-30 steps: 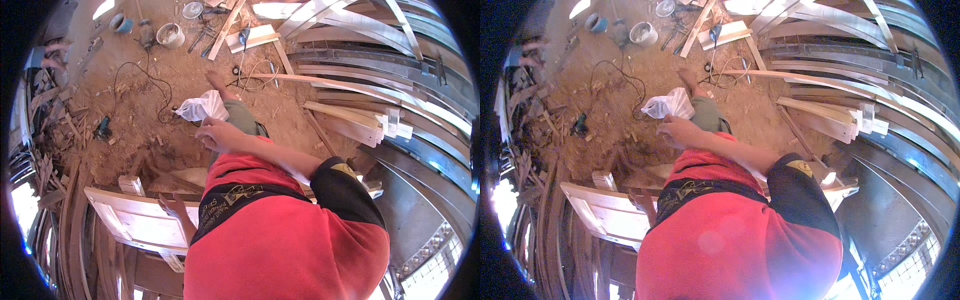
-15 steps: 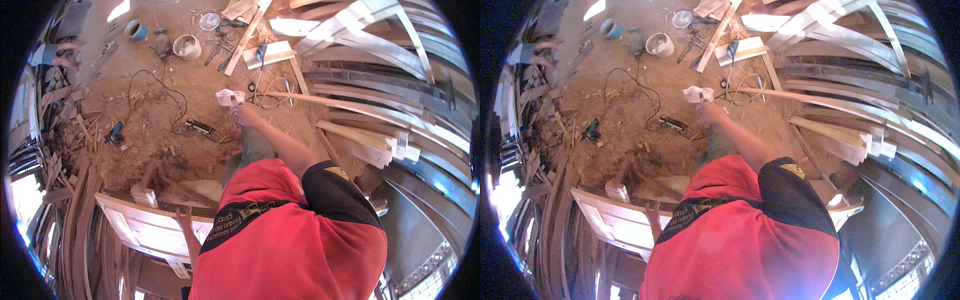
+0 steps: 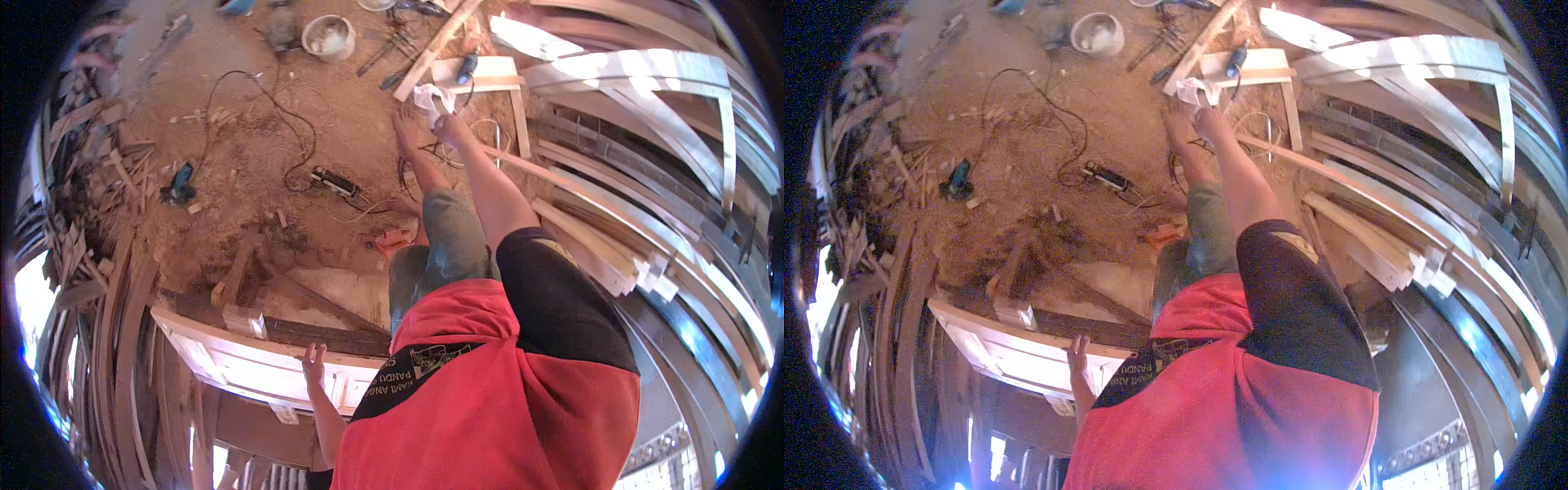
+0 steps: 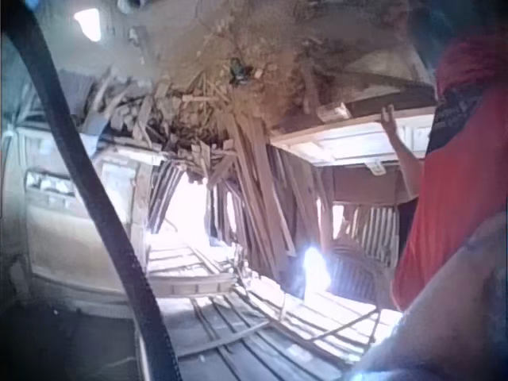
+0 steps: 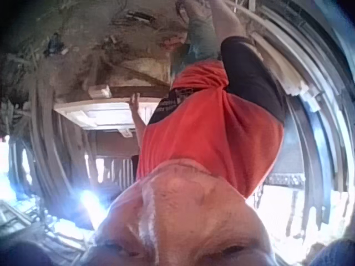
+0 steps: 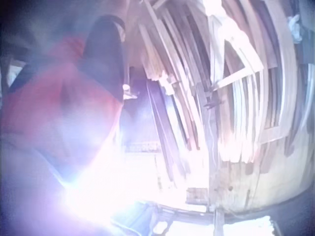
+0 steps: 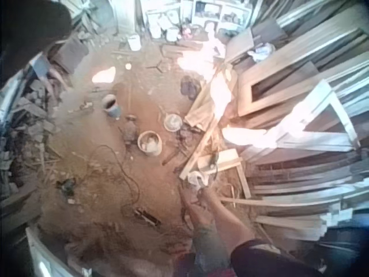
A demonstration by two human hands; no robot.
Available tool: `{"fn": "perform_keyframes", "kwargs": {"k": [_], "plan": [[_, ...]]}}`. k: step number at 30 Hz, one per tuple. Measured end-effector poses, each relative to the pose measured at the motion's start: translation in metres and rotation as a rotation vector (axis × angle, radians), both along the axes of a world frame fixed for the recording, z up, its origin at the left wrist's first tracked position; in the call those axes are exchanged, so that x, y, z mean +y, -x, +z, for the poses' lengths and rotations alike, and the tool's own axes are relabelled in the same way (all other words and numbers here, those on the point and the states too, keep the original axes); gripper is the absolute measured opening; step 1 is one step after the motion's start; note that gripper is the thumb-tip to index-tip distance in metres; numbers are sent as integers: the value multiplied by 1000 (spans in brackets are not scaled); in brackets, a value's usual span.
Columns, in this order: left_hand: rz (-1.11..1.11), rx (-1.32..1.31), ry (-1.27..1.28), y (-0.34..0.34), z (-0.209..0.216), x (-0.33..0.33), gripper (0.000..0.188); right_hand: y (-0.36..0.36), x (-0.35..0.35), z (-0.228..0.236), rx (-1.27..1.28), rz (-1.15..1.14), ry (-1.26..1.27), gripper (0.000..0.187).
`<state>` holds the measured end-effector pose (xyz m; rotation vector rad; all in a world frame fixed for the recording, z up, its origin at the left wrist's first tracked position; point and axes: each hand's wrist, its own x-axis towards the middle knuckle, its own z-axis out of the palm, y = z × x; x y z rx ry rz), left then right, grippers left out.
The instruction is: The person assembles a wooden door by inserting wooden dowels into joints, hammering them into place, and then securing the assembly using a long bar clamp.
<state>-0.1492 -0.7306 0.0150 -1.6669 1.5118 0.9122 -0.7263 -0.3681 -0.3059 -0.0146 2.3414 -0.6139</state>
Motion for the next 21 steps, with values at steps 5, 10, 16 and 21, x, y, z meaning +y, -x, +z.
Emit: {"fn": "perform_keyframes", "kwargs": {"k": [5, 10, 16, 21], "plan": [[-26, -14, -24, 4, -5, -4, 73, 25, 18, -19, 33, 65, -79, 26], [-7, 37, -128, -4, -5, -18, 70, 26, 24, -4, 78, 49, -105, 29], [-134, 189, -137, -17, -7, -32, 64, -73, 97, 8, -44, -100, -58, 24], [-239, 308, -146, -41, -11, -20, 56, -297, 195, 36, -296, 175, -271, 25]]}}
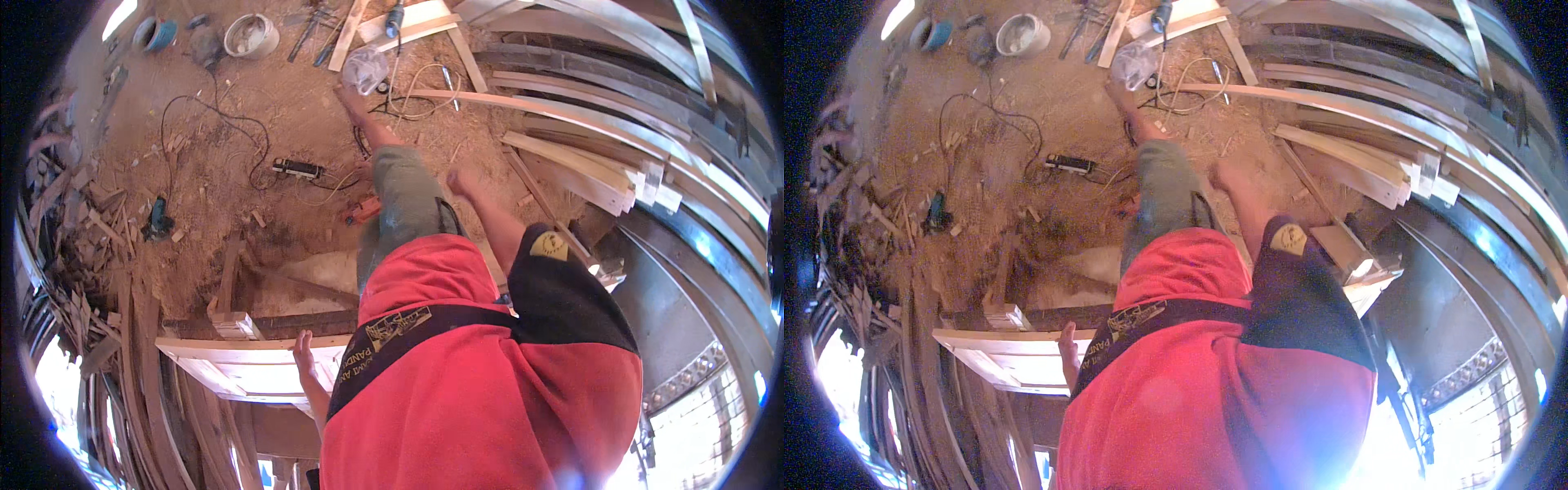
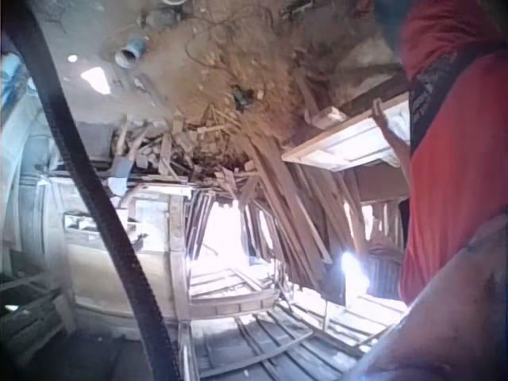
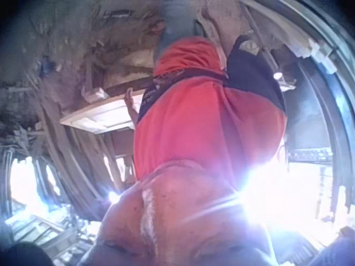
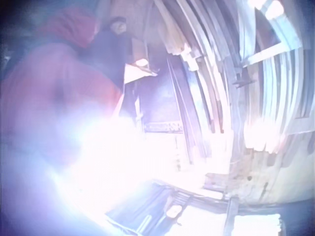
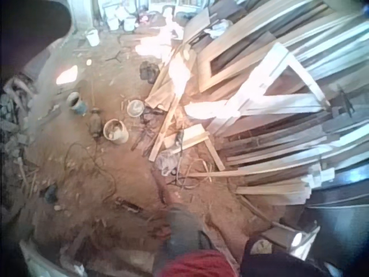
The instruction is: The person assembles a wooden door by inserting wooden dowels into joints, hammering them into place, and then securing the assembly using a long bar clamp.
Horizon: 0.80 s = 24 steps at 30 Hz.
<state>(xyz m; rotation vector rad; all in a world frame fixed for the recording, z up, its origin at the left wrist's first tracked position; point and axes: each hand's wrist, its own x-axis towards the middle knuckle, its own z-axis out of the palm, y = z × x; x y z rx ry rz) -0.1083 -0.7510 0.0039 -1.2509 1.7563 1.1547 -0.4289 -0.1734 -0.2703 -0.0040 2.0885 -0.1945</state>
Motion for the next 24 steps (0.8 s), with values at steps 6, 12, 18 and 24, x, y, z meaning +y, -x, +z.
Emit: {"fn": "perform_keyframes", "kwargs": {"k": [6, 12, 18, 24], "plan": [[16, -77, 85, 10, -22, -3, 53, -169, 31, 53, -254, -418, 33, 24], [-93, -67, 173, 10, -10, 16, 69, -184, 10, 64, -170, -724, 229, 26], [-56, -7, 148, 31, 10, 36, 84, -129, -3, 40, -39, -901, 383, 30], [-92, 8, 704, 28, 18, 48, 93, -38, 7, 73, 162, -712, 446, 30]]}}
